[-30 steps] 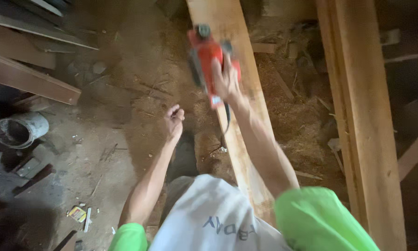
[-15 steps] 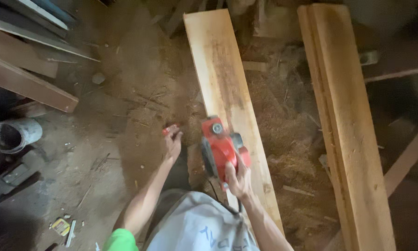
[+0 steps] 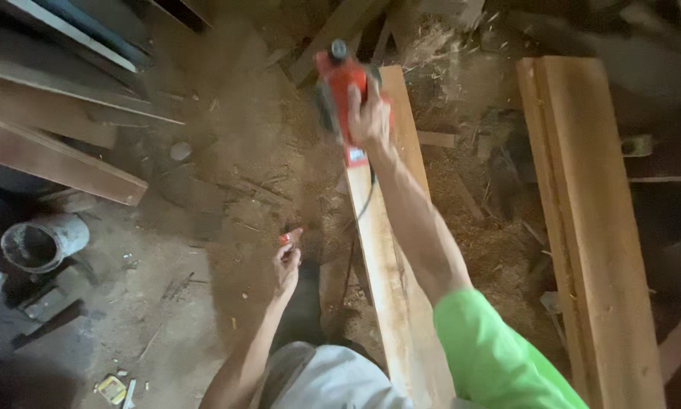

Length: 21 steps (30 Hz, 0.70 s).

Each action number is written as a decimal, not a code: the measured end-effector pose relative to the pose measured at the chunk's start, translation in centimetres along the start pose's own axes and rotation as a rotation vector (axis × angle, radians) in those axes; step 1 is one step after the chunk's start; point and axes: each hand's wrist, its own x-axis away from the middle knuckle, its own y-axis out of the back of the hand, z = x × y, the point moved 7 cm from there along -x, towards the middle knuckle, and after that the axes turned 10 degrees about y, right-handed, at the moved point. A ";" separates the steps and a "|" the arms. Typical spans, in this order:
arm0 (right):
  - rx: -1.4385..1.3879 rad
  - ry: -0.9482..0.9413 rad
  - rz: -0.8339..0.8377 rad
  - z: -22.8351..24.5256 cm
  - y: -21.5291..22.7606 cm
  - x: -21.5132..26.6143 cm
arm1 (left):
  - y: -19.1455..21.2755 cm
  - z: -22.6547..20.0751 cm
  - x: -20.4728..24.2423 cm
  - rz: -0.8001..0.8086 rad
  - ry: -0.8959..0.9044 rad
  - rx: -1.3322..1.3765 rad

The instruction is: The person sands a long wooden plank with an electric sander, then marks a smaller piece of wood using a square and pencil, and finally picks up a circular saw.

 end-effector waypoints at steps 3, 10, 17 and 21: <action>0.024 -0.047 -0.078 -1.4 -0.8 -4.4 | -0.3 -1.8 0.1 0.088 -0.031 0.008; -0.043 0.013 -0.163 -1.0 5.2 2.8 | -4.6 -13.1 2.3 0.047 -0.383 -0.500; -0.138 -0.146 -0.064 3.5 16.0 21.5 | -14.6 -21.3 8.4 0.164 -0.700 -0.961; 0.006 -0.319 -0.010 6.8 23.2 35.5 | -18.9 -20.3 10.3 0.260 -0.732 -1.484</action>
